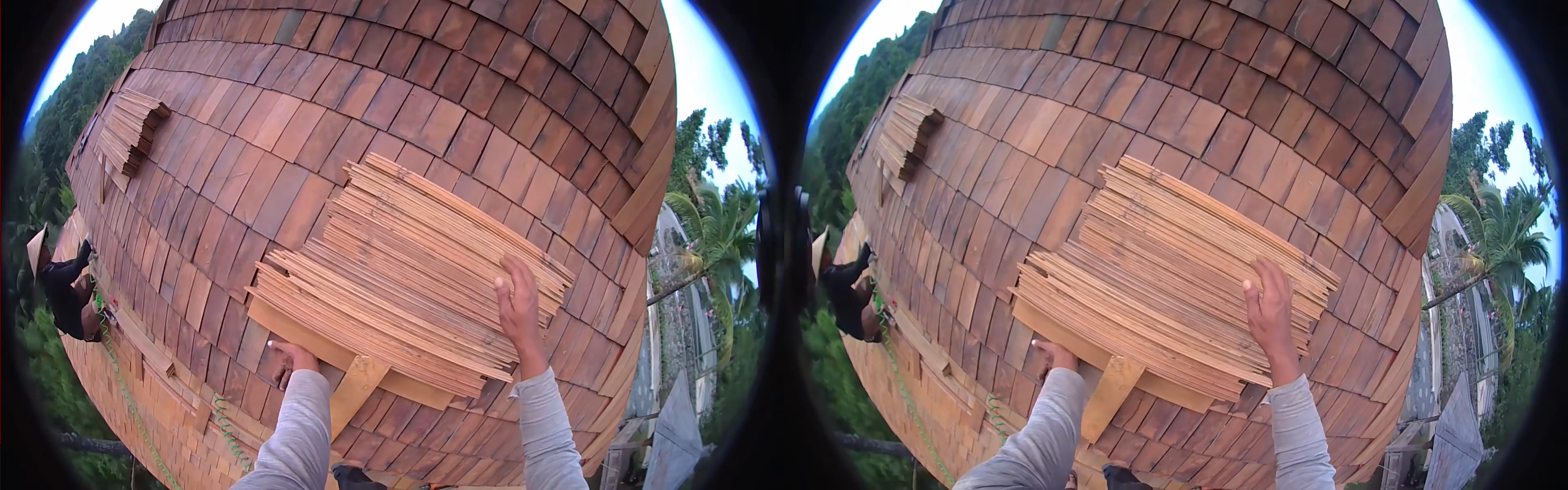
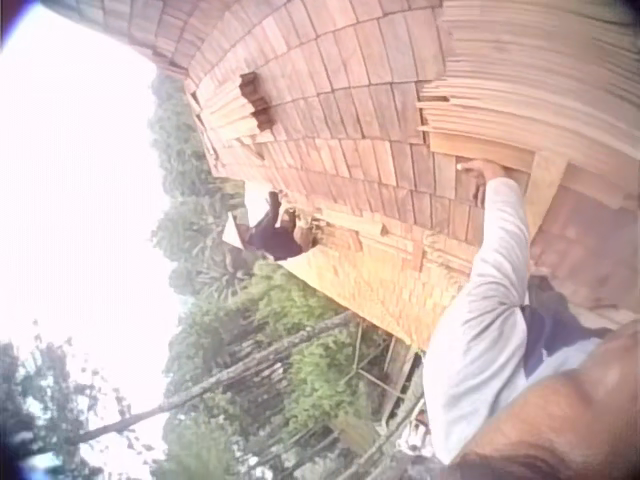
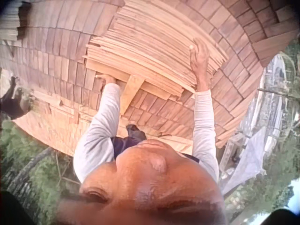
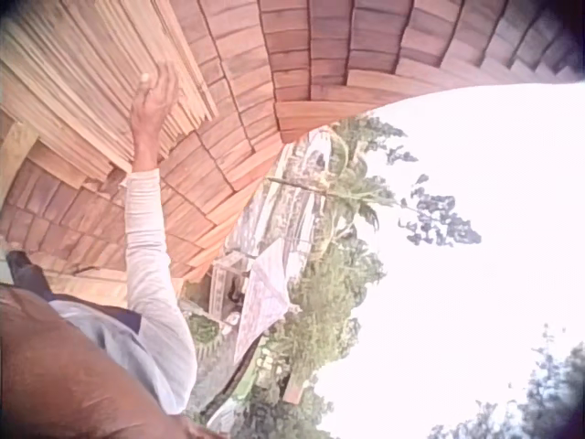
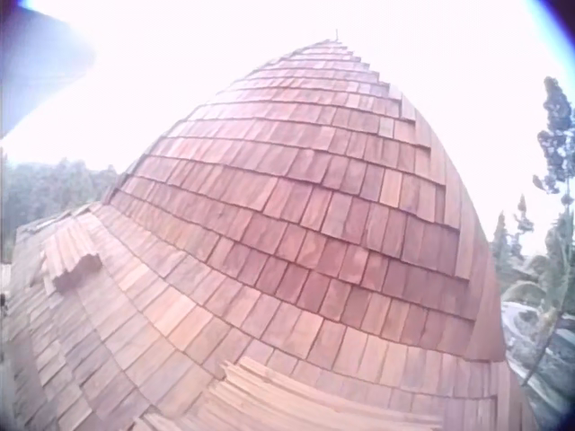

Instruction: The person installs wooden tiles on a curved roof by positioning individual shingles and securing them with a pneumatic nail gun. They move across the roof surface, picking up shingles from a stack, aligning them with the existing rows, and firing the nailer into the overlapping wood.

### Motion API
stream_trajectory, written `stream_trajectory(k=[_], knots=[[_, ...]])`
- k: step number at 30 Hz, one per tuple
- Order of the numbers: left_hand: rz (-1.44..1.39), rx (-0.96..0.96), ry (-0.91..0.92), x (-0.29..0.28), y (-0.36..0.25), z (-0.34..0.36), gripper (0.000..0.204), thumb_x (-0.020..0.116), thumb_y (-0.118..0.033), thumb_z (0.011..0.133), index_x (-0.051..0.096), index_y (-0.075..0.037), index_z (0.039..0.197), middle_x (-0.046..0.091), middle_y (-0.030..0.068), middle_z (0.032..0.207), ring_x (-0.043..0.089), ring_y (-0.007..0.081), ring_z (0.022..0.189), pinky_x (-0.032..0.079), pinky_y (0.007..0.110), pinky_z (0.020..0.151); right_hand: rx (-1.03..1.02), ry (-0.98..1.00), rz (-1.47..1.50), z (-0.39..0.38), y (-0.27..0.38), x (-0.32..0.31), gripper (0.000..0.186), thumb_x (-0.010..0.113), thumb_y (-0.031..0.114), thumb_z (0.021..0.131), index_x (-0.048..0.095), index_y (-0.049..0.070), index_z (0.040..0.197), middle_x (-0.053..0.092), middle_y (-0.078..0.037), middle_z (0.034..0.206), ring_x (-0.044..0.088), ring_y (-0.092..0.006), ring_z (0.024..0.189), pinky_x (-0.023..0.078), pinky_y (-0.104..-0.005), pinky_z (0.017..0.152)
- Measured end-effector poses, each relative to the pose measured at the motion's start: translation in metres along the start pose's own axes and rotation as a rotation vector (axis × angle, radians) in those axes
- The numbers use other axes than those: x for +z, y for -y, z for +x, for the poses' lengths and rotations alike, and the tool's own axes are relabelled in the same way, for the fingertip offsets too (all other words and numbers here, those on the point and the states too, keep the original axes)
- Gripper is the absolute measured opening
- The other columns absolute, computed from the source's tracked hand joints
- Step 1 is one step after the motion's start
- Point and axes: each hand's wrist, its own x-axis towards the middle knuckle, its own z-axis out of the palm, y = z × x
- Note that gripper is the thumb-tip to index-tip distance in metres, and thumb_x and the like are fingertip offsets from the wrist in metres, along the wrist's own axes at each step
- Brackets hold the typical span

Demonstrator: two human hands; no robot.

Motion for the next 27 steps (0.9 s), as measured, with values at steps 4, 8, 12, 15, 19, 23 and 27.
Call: stream_trajectory(k=[4,8,12,15,19,23,27], knots=[[-0.028,-0.026,-0.047,0.005,0.011,-0.002,0.103,0.048,-0.082,0.092,0.038,-0.006,0.161,0.037,0.0165,0.165,0.042,0.0397,0.148,0.033,0.055,0.123,-0.091,-0.039,-0.298,0.082,-0.054,0.036,0.063,0.065,0.054,0.1,0.064,0.002,0.136,0.062,-0.022,0.14,0.055,-0.0419,0.134,0.04,-0.05,0.113],[-0.061,-0.074,-0.072,0.009,0.011,-0.001,0.106,0.045,-0.086,0.091,0.039,-0.007,0.161,0.037,0.0153,0.166,0.042,0.0405,0.148,0.034,0.055,0.122,0.008,0.057,-0.423,0.125,-0.074,0.06,0.07,0.067,0.068,0.091,0.07,0.008,0.127,0.069,-0.017,0.125,0.063,-0.0378,0.119,0.046,-0.0494,0.101],[-0.065,-0.115,-0.096,0.009,0.016,0.003,0.109,0.043,-0.09,0.089,0.04,-0.008,0.161,0.037,0.0142,0.167,0.043,0.0413,0.147,0.035,0.055,0.121,-0.025,0.015,-0.447,0.125,-0.086,0.069,0.067,0.068,0.071,0.089,0.073,0.01,0.115,0.072,-0.011,0.109,0.067,-0.0323,0.104,0.048,-0.0471,0.088],[-0.307,-0.171,0.234,-0.008,0.001,0.015,0.115,0.039,-0.094,0.088,0.043,-0.003,0.157,0.046,0.0151,0.162,0.048,0.0421,0.143,0.042,0.057,0.117,-0.015,0.017,-0.464,0.141,-0.071,0.087,0.065,0.066,0.07,0.091,0.072,0.01,0.113,0.071,-0.012,0.106,0.067,-0.0321,0.103,0.048,-0.0453,0.085],[-0.017,-0.091,-0.232,0.001,0.001,-0.009,0.118,0.043,-0.097,0.082,0.042,-0.009,0.16,0.03,0.0177,0.169,0.038,0.0413,0.149,0.038,0.054,0.12,-0.074,-0.103,-0.454,0.132,-0.088,0.102,0.06,0.059,0.066,0.098,0.069,0.008,0.109,0.068,-0.012,0.099,0.065,-0.0358,0.097,0.048,-0.0469,0.084],[-0.034,0.056,-0.279,0.009,0.004,-0.034,0.118,0.045,-0.096,0.083,0.038,-0.009,0.162,0.025,0.0172,0.171,0.029,0.0386,0.151,0.03,0.054,0.122,0.061,-0.049,-0.333,0.112,-0.095,0.09,0.058,0.053,0.061,0.104,0.071,0.007,0.112,0.067,-0.017,0.097,0.064,-0.0411,0.088,0.048,-0.05,0.076],[-0.07,0.104,-0.335,0.005,0.002,-0.041,0.118,0.047,-0.095,0.083,0.033,-0.01,0.164,0.019,0.0167,0.173,0.021,0.036,0.154,0.023,0.054,0.123,0.062,-0.024,-0.386,0.116,-0.101,0.09,0.059,0.053,0.061,0.105,0.07,0.005,0.113,0.067,-0.017,0.099,0.064,-0.0416,0.091,0.048,-0.0503,0.077]])
